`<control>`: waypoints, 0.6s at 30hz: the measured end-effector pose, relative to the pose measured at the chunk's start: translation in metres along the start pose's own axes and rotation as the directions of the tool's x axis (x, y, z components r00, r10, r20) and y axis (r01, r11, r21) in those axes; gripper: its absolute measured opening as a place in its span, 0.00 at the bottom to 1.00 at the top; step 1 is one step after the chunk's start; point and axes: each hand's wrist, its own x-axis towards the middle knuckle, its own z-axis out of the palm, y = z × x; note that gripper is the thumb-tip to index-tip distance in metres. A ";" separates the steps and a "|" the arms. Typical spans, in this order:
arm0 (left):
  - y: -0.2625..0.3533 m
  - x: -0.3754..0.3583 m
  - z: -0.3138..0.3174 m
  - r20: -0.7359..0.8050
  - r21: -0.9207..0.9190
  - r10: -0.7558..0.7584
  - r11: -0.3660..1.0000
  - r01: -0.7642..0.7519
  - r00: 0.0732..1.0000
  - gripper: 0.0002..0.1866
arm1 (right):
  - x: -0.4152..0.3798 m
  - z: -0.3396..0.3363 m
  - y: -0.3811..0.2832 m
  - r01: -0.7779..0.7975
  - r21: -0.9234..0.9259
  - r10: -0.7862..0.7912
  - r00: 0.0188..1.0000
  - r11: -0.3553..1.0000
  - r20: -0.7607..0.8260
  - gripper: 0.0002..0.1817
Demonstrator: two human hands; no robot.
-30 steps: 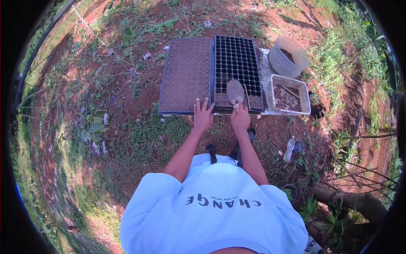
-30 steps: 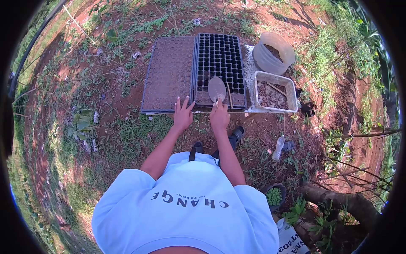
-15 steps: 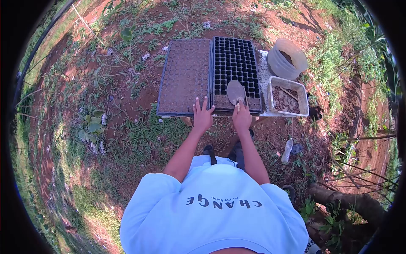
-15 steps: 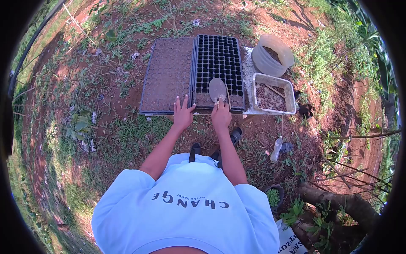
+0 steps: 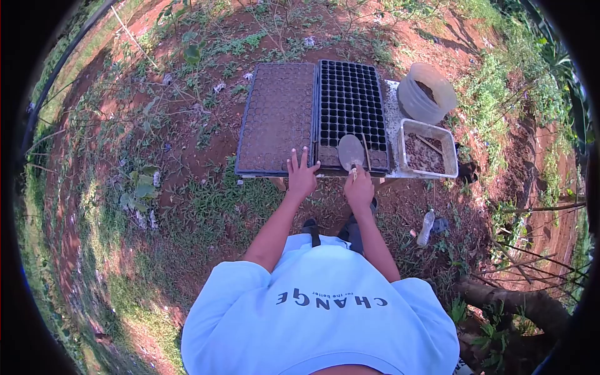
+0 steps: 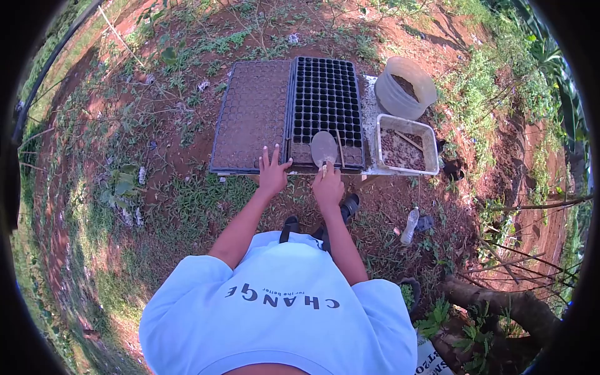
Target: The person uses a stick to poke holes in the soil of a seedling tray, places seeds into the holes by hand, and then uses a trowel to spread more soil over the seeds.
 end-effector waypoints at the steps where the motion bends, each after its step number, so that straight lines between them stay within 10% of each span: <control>1: 0.000 0.000 0.001 -0.004 -0.001 -0.002 1.000 0.002 1.000 0.22 | -0.013 -0.006 -0.001 -0.007 -0.027 0.009 0.998 1.000 0.069 0.21; 18: -0.002 0.003 -0.005 0.045 -0.044 -0.064 0.997 0.066 0.997 0.20 | -0.021 0.012 -0.014 0.134 -0.086 -0.116 0.975 0.987 0.189 0.23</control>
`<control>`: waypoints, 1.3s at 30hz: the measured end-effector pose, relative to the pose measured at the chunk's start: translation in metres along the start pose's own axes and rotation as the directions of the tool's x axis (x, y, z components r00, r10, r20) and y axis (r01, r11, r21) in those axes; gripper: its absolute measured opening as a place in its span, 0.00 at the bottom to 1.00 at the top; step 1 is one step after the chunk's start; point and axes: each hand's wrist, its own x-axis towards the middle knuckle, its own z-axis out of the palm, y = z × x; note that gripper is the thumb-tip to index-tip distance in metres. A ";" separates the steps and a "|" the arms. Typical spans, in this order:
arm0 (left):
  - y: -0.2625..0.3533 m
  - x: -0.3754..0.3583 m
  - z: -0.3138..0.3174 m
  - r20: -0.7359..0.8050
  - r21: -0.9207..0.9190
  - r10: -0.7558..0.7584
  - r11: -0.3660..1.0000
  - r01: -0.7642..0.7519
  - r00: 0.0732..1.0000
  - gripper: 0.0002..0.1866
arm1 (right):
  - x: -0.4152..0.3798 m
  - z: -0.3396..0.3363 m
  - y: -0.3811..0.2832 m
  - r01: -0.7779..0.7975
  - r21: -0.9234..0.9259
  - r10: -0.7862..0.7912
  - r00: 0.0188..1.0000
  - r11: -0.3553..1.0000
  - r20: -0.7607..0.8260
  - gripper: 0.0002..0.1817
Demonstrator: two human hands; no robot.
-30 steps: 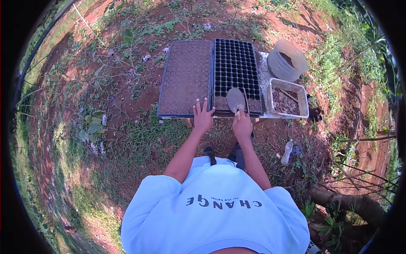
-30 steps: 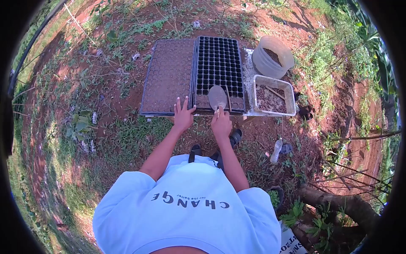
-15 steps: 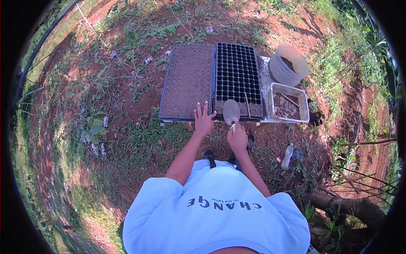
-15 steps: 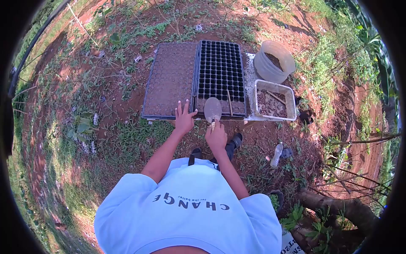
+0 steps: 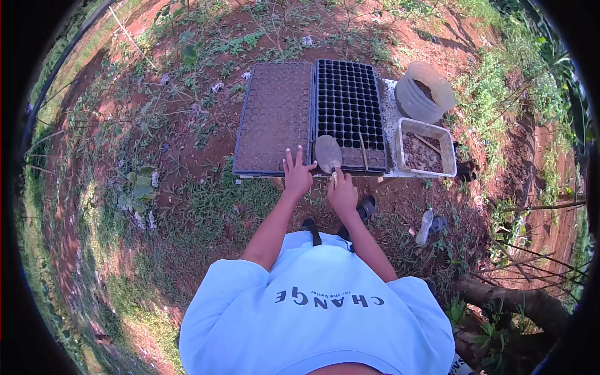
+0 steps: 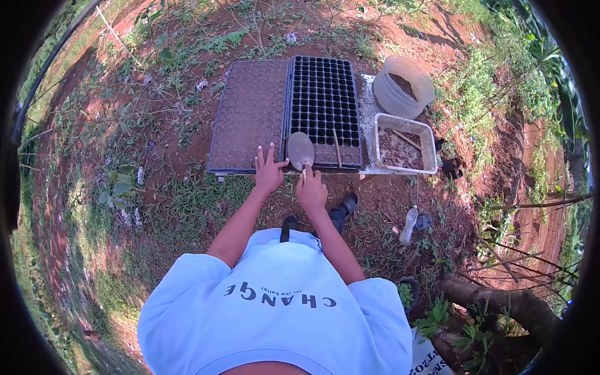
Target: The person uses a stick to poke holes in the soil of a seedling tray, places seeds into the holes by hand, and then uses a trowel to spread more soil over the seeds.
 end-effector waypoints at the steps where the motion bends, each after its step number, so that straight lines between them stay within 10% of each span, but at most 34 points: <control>1: -0.001 0.000 -0.002 0.001 0.003 -0.001 1.000 0.001 1.000 0.20 | 0.011 -0.003 0.003 0.002 0.006 -0.002 1.000 1.000 -0.018 0.23; 30: 0.010 -0.003 -0.009 -0.062 0.087 0.028 0.996 -0.022 0.998 0.25 | 0.016 -0.013 0.029 -0.063 0.019 0.065 0.985 0.998 -0.158 0.22; 36: 0.031 0.007 -0.026 -0.285 -0.100 0.021 0.994 -0.051 0.958 0.25 | 0.032 -0.042 0.052 -0.017 0.550 0.210 0.933 0.835 -0.291 0.16; 39: 0.046 0.018 -0.040 -0.316 -0.155 -0.002 0.987 -0.050 0.949 0.23 | 0.039 -0.077 0.051 -0.172 0.842 0.464 0.880 0.512 -0.102 0.13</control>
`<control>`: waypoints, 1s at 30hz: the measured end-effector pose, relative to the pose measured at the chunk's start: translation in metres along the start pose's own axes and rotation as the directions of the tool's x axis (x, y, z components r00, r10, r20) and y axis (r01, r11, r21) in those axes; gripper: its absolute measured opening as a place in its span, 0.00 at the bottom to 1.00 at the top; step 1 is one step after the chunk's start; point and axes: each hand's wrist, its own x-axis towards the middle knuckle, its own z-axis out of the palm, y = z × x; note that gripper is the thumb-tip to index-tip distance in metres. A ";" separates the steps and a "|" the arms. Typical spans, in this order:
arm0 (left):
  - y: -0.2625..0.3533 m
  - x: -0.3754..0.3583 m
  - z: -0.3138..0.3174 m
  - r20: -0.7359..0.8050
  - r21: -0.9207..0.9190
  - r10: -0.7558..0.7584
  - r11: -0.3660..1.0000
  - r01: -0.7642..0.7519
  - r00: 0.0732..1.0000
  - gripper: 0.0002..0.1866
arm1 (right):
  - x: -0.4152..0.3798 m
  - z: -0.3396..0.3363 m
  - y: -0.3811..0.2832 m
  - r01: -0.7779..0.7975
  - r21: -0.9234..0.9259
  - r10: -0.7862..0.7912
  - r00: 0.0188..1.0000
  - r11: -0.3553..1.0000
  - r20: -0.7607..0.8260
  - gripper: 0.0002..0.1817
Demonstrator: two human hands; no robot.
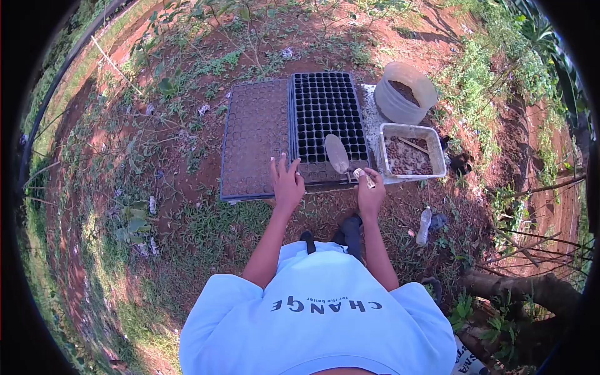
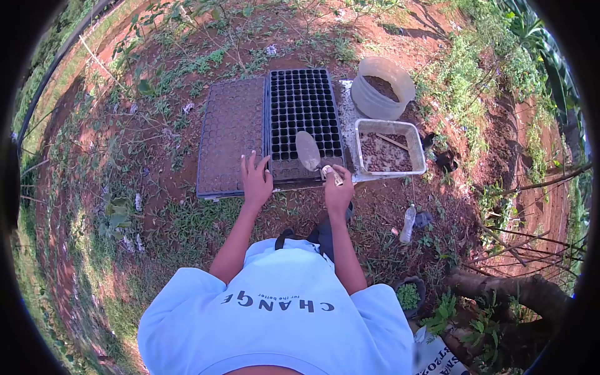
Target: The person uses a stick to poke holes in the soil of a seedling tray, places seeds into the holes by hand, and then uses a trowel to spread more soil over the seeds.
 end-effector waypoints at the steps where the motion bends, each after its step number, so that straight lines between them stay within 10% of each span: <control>1: 0.005 0.005 0.001 0.004 -0.004 0.013 1.000 -0.013 1.000 0.23 | 0.004 -0.003 -0.001 0.002 0.004 -0.002 1.000 1.000 -0.014 0.13; 15: 0.120 0.078 0.066 0.004 -0.207 0.168 0.965 -0.163 0.986 0.15 | 0.087 -0.072 -0.042 0.302 -0.110 -0.320 0.913 0.947 -0.252 0.10; 16: 0.127 0.084 0.072 0.008 -0.208 0.170 0.964 -0.165 0.985 0.15 | 0.088 -0.081 -0.051 0.089 0.096 -0.067 0.975 0.991 -0.213 0.11; 23: 0.193 0.142 0.112 -0.043 -0.250 0.229 0.940 -0.233 0.972 0.15 | 0.160 -0.125 -0.085 0.196 0.125 -0.166 0.962 0.973 -0.216 0.10; 30: 0.237 0.209 0.148 -0.113 -0.202 0.261 0.939 -0.279 0.959 0.14 | 0.242 -0.150 -0.104 0.428 -0.134 -0.448 0.872 0.894 -0.198 0.11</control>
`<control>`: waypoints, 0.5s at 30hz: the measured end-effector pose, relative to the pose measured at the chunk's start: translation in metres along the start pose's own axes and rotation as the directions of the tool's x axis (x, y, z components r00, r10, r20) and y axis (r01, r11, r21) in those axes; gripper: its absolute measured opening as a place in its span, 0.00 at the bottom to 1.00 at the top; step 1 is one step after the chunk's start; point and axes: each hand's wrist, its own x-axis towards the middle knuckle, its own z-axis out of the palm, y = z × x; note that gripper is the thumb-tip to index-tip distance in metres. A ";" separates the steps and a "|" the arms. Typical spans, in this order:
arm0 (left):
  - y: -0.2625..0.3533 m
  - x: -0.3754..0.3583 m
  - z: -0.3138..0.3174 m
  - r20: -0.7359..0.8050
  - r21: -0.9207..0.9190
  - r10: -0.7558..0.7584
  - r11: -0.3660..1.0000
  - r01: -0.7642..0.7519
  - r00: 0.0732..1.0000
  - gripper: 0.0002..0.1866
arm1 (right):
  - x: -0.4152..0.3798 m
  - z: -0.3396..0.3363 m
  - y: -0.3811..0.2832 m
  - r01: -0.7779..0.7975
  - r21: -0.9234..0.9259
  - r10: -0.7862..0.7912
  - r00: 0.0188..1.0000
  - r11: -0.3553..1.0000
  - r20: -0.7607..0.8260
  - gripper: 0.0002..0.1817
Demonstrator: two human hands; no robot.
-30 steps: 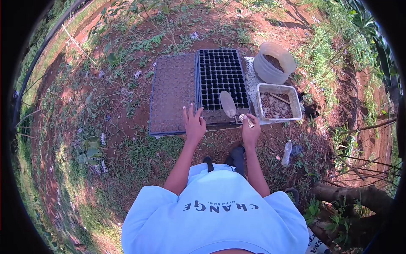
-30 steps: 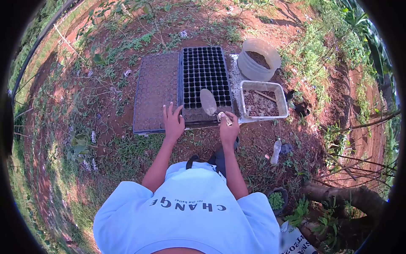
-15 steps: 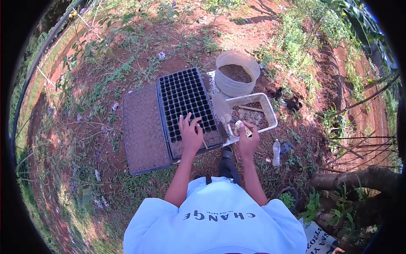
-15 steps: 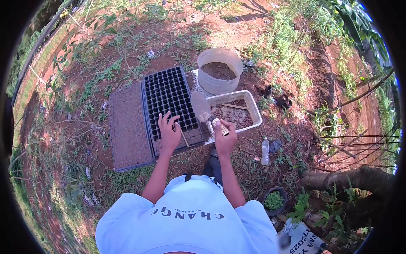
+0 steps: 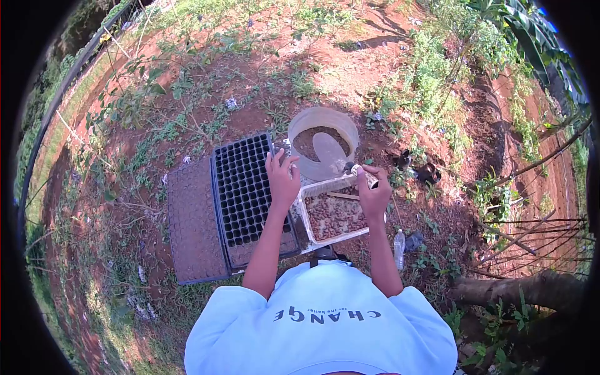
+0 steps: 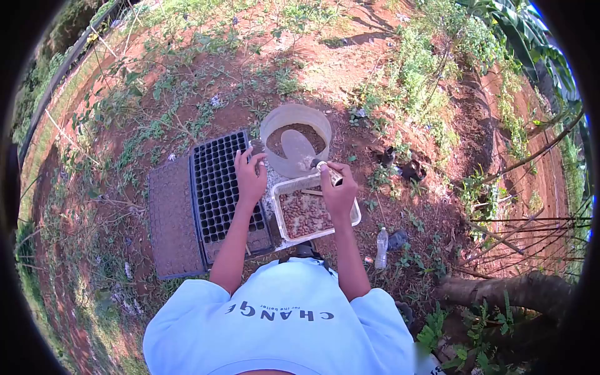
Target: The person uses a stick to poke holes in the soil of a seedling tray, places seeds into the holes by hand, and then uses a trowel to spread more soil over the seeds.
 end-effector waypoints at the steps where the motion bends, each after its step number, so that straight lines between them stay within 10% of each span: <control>1: 0.000 0.011 0.006 -0.012 0.010 -0.002 1.000 0.002 1.000 0.14 | 0.013 0.001 -0.001 0.062 -0.059 -0.061 0.998 0.996 0.033 0.11; 7: -0.019 0.059 0.070 0.074 0.152 -0.039 0.988 0.027 0.996 0.21 | 0.090 0.037 0.020 0.272 -0.369 -0.214 0.958 0.889 0.192 0.13; 15: -0.019 0.054 0.097 0.303 0.383 -0.275 0.912 0.147 0.913 0.23 | 0.102 0.116 0.116 0.407 -0.558 0.006 0.804 0.723 0.594 0.21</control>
